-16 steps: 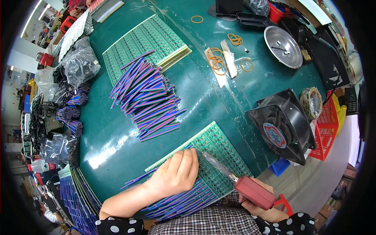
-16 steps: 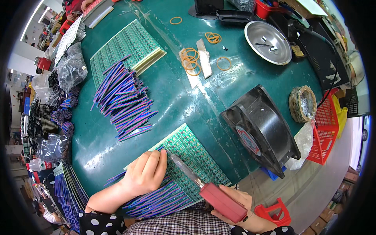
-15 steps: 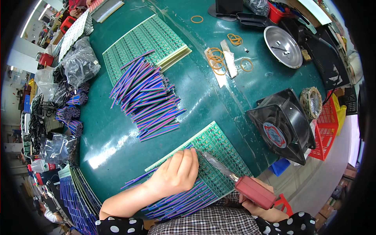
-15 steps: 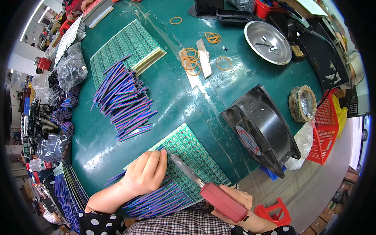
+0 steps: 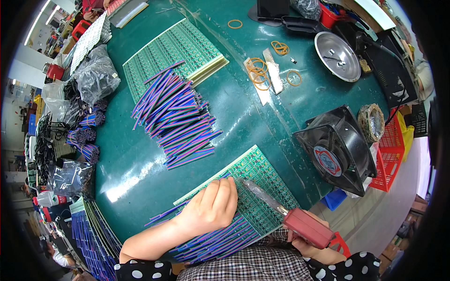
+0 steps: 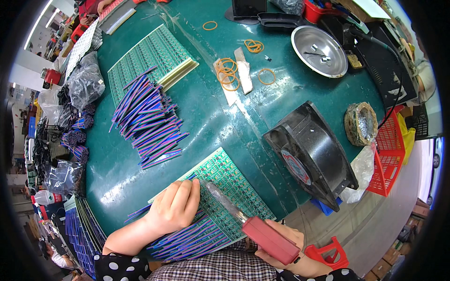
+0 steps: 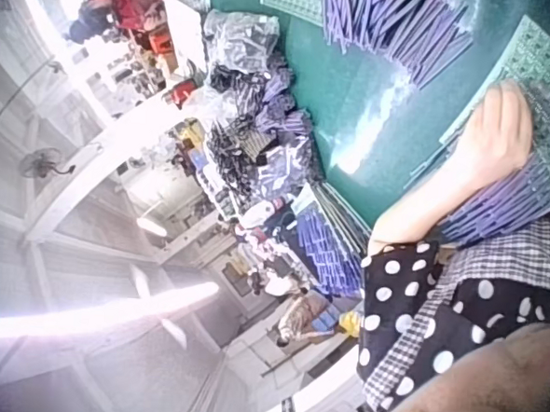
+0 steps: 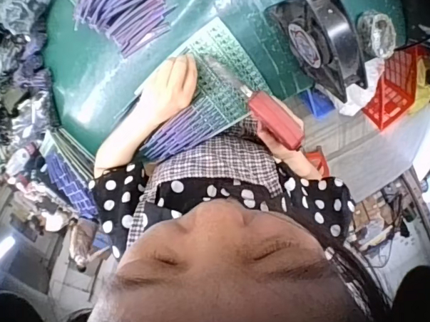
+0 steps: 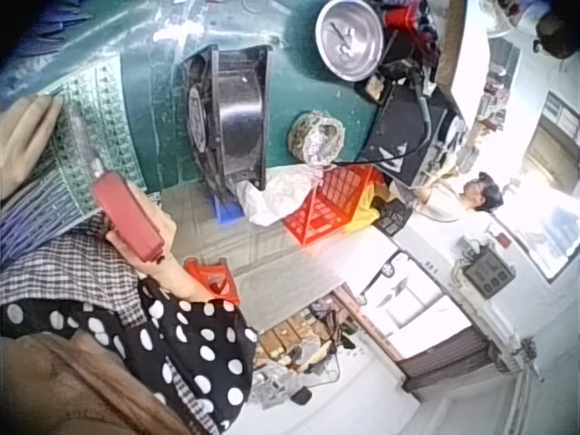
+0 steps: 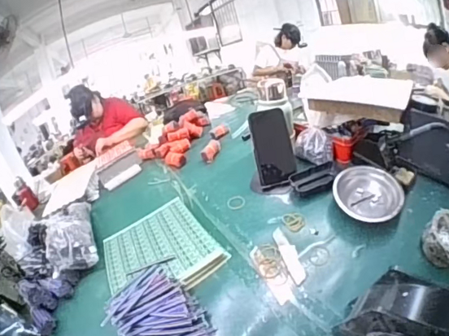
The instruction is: The person attaches wiring to a circuit board by picking up ribbon cable strips from a pile by hand, positioning them onto the circuit board, and soldering them in place using a soldering tool.
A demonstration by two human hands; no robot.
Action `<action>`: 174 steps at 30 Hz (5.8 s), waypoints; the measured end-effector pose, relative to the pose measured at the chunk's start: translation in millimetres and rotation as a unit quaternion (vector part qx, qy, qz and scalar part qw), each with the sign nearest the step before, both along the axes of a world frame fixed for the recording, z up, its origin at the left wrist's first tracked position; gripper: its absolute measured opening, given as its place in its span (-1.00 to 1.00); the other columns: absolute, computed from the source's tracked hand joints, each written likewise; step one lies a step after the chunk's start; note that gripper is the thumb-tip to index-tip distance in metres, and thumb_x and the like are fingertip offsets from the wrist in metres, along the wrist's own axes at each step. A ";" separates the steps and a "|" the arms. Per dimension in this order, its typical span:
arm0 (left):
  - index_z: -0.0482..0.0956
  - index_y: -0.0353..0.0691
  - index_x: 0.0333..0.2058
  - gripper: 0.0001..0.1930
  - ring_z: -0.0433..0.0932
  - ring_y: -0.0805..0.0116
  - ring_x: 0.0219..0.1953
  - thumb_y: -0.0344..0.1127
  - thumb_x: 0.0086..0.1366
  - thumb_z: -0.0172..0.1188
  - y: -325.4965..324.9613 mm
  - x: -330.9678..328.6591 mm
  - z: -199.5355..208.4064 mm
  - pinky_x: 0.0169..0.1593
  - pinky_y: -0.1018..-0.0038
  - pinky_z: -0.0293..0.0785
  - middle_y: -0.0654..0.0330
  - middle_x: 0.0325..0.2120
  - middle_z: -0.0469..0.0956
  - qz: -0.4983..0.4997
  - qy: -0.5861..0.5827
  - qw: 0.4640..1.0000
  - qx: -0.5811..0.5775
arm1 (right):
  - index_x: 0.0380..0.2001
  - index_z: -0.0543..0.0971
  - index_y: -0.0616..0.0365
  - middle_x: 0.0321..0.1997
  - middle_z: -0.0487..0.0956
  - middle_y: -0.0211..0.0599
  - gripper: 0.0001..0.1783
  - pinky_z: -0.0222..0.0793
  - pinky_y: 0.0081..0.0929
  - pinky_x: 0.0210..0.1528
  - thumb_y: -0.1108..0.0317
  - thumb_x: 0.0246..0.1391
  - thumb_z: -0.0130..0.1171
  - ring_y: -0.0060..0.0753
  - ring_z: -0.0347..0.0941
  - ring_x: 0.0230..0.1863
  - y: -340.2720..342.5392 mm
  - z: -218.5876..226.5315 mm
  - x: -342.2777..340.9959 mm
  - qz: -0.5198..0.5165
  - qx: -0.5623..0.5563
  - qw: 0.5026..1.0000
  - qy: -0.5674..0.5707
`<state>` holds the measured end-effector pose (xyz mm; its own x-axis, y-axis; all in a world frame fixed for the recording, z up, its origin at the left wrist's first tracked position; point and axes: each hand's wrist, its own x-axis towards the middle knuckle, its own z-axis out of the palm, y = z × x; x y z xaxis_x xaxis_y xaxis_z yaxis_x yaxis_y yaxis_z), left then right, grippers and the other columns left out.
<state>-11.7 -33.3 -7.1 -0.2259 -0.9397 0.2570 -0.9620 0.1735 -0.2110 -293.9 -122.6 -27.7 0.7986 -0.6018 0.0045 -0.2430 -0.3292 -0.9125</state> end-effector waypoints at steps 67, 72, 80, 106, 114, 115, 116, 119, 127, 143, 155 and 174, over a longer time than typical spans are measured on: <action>0.55 -0.44 -0.17 -0.64 0.53 0.25 -0.32 -0.47 -0.01 0.19 1.8 2.6 2.0 -0.33 0.44 0.50 0.07 -0.31 0.48 0.059 0.137 0.988 0.027 | -0.02 0.50 0.43 -0.21 0.65 -0.14 -0.32 0.54 -0.54 -0.35 0.26 -0.20 0.47 -0.36 0.63 -0.43 4.5 -2.0 4.6 -0.078 0.123 0.989 -0.036; 0.55 -0.43 -0.16 -0.66 0.53 0.21 -0.32 -0.48 0.01 0.18 3.0 0.6 4.4 -0.32 0.42 0.50 0.08 -0.31 0.48 0.073 0.152 0.985 0.033 | -0.08 0.56 0.34 -0.20 0.65 -0.08 -0.47 0.57 -0.47 -0.29 0.39 -0.21 0.37 -0.25 0.64 -0.36 16.3 -19.9 -15.0 -0.075 0.028 0.996 0.047; 0.59 -0.31 -0.29 -0.82 0.53 0.09 -0.31 -0.51 0.08 0.25 -13.8 35.6 22.0 -0.23 0.29 0.48 0.10 -0.36 0.52 0.170 0.246 0.954 0.012 | -0.08 0.56 0.33 -0.18 0.64 -0.07 -0.48 0.57 -0.43 -0.21 0.41 -0.22 0.36 -0.19 0.64 -0.28 25.6 -26.9 -32.8 -0.120 0.027 0.991 0.055; 0.59 -0.40 -0.25 -0.71 0.53 0.31 -0.38 -0.48 -0.02 0.24 2.6 -9.1 2.6 -0.40 0.50 0.48 0.16 -0.38 0.49 0.046 0.118 0.992 -0.009 | -0.18 0.64 0.22 -0.17 0.64 -0.06 -0.59 0.57 -0.42 -0.21 0.37 -0.22 0.37 -0.16 0.63 -0.28 23.8 -26.0 -36.1 -0.116 0.072 0.987 0.086; 0.60 -0.41 -0.28 -0.73 0.53 0.34 -0.39 -0.47 -0.02 0.21 4.9 -10.5 -0.7 -0.37 0.54 0.50 0.14 -0.41 0.50 0.034 0.093 0.995 -0.001 | -0.07 0.54 0.42 -0.28 0.66 -0.17 -0.35 0.53 -0.52 -0.37 0.12 -0.13 0.45 -0.38 0.62 -0.48 13.3 -3.6 -11.0 -0.103 0.121 0.987 -0.003; 0.60 -0.42 -0.25 -0.72 0.53 0.33 -0.40 -0.50 -0.03 0.23 5.2 -11.6 -1.4 -0.39 0.53 0.48 0.15 -0.40 0.50 0.039 0.110 0.993 -0.007 | -0.03 0.51 0.46 -0.33 0.67 -0.21 -0.29 0.52 -0.54 -0.39 0.09 -0.13 0.45 -0.42 0.61 -0.51 12.7 -2.6 -9.0 -0.111 0.137 0.984 -0.022; 0.60 -0.42 -0.25 -0.72 0.53 0.33 -0.40 -0.50 -0.03 0.23 5.5 -11.9 -1.6 -0.39 0.53 0.48 0.15 -0.40 0.50 0.040 0.111 0.993 -0.007 | -0.03 0.51 0.46 -0.33 0.67 -0.21 -0.29 0.52 -0.54 -0.39 0.09 -0.13 0.45 -0.42 0.61 -0.51 12.1 -2.7 -8.4 -0.110 0.137 0.984 -0.021; 0.60 -0.42 -0.25 -0.71 0.53 0.33 -0.40 -0.50 -0.03 0.23 4.9 -11.9 -1.4 -0.39 0.52 0.48 0.14 -0.40 0.50 0.044 0.115 0.992 -0.009 | 0.01 0.47 0.47 -0.40 0.67 -0.28 -0.23 0.51 -0.55 -0.42 0.07 -0.13 0.46 -0.44 0.60 -0.52 8.0 -2.5 -5.8 -0.095 0.133 0.986 -0.018; 0.61 -0.42 -0.25 -0.69 0.52 0.33 -0.40 -0.49 -0.05 0.21 5.1 -10.9 -0.4 -0.40 0.52 0.47 0.14 -0.38 0.50 0.046 0.124 0.991 -0.003 | 0.01 0.47 0.44 -0.23 0.65 -0.14 -0.20 0.55 -0.51 -0.34 0.11 -0.22 0.51 -0.29 0.64 -0.39 -4.2 -7.2 -2.3 0.029 -0.101 0.994 -0.022; 0.60 -0.43 -0.25 -0.68 0.52 0.31 -0.39 -0.49 -0.05 0.20 5.5 -12.3 -2.2 -0.37 0.50 0.49 0.13 -0.39 0.49 0.053 0.133 0.990 -0.008 | 0.04 0.45 0.45 -0.42 0.66 -0.33 -0.22 0.51 -0.60 -0.39 0.13 -0.15 0.49 -0.50 0.62 -0.49 4.4 -1.7 -12.7 -0.034 0.107 0.994 -0.008; 0.61 -0.40 -0.29 -0.76 0.53 0.36 -0.39 -0.43 0.02 0.19 4.4 -8.3 -0.8 -0.35 0.59 0.49 0.16 -0.43 0.51 0.021 0.078 0.997 -0.009 | 0.02 0.46 0.44 -0.33 0.66 -0.22 -0.20 0.52 -0.55 -0.38 0.12 -0.21 0.51 -0.38 0.62 -0.45 -4.0 -2.2 -2.5 0.017 -0.064 0.997 -0.025; 0.61 -0.43 -0.34 -0.79 0.52 0.39 -0.41 -0.45 0.01 0.19 2.0 -11.5 1.9 -0.35 0.60 0.49 0.16 -0.47 0.50 0.005 0.015 1.000 -0.017 | 0.02 0.47 0.43 -0.27 0.66 -0.15 -0.22 0.55 -0.50 -0.33 0.13 -0.20 0.50 -0.30 0.64 -0.40 6.6 -6.8 -14.8 -0.026 0.054 0.998 -0.008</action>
